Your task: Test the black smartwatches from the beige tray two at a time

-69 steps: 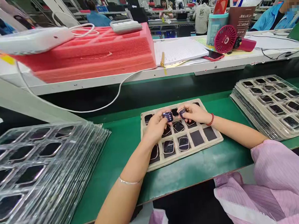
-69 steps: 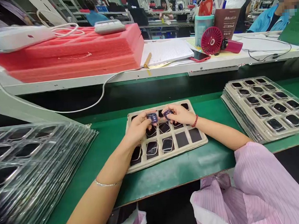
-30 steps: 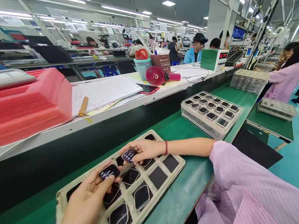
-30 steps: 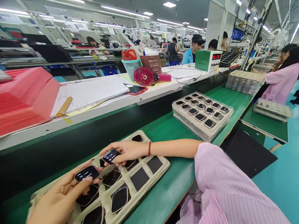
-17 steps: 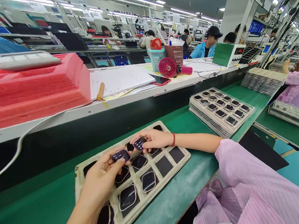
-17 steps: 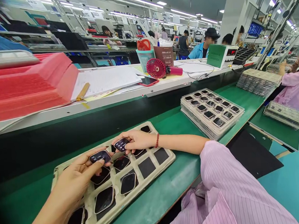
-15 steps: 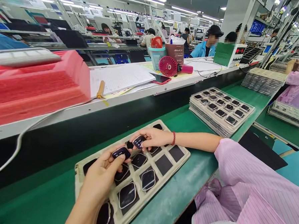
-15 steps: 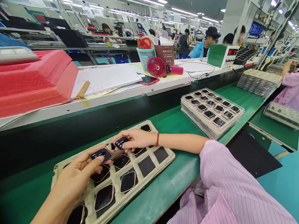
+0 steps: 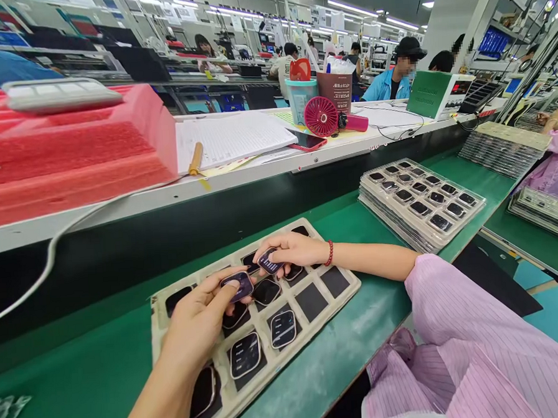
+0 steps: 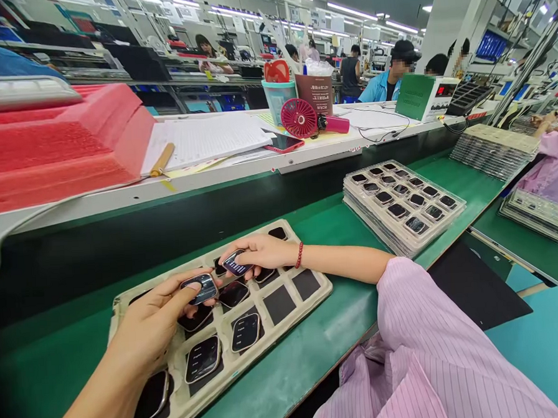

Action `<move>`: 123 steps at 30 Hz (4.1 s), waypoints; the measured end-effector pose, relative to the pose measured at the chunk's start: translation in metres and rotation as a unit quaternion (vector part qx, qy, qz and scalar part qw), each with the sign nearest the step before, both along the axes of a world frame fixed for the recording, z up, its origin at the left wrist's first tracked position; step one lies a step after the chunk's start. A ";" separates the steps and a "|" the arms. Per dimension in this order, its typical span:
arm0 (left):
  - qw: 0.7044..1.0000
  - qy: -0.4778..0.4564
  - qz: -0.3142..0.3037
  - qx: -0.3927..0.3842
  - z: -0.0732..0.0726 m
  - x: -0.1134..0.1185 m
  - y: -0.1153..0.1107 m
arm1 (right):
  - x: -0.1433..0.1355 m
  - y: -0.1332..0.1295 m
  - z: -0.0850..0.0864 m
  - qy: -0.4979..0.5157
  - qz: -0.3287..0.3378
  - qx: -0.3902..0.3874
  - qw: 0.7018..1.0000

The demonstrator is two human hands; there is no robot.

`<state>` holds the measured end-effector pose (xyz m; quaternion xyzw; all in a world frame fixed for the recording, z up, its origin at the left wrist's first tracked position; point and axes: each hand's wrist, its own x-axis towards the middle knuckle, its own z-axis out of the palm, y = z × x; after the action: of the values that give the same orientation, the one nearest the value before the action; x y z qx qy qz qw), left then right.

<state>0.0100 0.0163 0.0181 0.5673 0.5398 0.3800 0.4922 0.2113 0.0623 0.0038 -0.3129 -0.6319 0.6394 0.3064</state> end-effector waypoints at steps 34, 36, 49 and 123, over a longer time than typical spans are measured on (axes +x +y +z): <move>0.992 -0.073 -0.001 0.100 -0.022 0.002 0.005 | 0.001 -0.001 -0.006 0.009 0.002 0.096 0.995; 0.991 -0.075 -0.001 0.109 -0.022 0.002 0.005 | 0.002 -0.001 -0.007 0.013 0.005 0.097 0.995; 0.995 -0.073 0.006 0.069 -0.018 0.001 0.004 | 0.003 0.000 -0.007 0.017 -0.004 0.081 0.997; 0.992 -0.101 0.011 0.072 -0.015 -0.001 0.002 | 0.003 -0.001 -0.011 0.001 -0.003 0.073 0.997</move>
<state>0.0094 0.0179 0.0032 0.5544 0.4646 0.4784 0.4979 0.2143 0.0612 -0.0067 -0.2908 -0.6758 0.5908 0.3313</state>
